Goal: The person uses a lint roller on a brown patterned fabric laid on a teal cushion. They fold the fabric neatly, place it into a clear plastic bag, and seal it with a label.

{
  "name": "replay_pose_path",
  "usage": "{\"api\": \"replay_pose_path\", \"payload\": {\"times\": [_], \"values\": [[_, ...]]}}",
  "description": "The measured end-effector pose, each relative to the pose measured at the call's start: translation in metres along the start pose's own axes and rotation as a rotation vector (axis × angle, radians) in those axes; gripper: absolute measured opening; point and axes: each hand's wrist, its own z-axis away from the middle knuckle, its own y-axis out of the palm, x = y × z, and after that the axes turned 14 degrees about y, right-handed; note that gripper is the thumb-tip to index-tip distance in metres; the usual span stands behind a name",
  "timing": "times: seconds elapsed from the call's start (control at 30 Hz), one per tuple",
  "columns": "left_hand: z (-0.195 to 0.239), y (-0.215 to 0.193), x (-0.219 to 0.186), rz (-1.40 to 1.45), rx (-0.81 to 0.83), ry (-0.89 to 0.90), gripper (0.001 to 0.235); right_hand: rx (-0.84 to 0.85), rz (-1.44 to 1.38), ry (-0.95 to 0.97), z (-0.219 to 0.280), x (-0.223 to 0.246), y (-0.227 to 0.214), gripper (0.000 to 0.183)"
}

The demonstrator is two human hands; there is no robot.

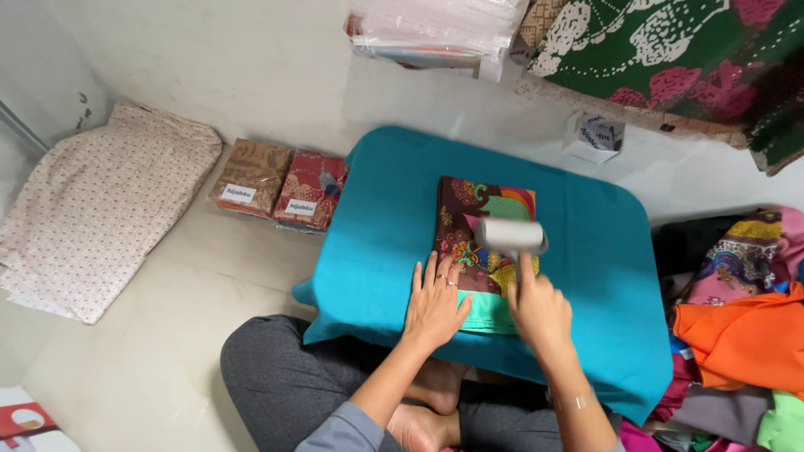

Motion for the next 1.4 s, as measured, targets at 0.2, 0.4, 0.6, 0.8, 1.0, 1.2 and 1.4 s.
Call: {"api": "replay_pose_path", "payload": {"times": [0.2,0.4,0.6,0.8,1.0,1.2,1.4], "values": [[0.002,0.013,0.004,-0.16,-0.083,0.042,0.059,0.097,0.246,0.066,0.08,-0.053,0.016,0.074],[0.002,0.007,0.002,-0.094,-0.076,0.026,0.056,0.058,0.207,0.02,0.024,-0.031,0.014,0.067],[0.005,0.014,0.008,-0.019,-0.143,0.003,0.043,-0.075,0.098,-0.028,-0.075,0.002,0.021,0.057],[0.008,0.037,0.018,-0.052,-0.292,0.038,0.036,-0.018,-0.025,-0.022,-0.048,0.012,-0.014,0.055],[0.006,0.038,0.017,-0.128,-0.386,0.072,0.028,0.041,-0.019,-0.145,-0.015,0.027,-0.003,0.06],[0.005,0.044,0.021,-0.167,-0.442,0.087,0.018,0.037,-0.016,-0.167,-0.068,0.072,0.02,0.061],[0.007,0.037,0.02,-0.193,-0.492,0.071,0.017,0.006,-0.064,-0.184,-0.079,0.082,0.031,0.061]]}}
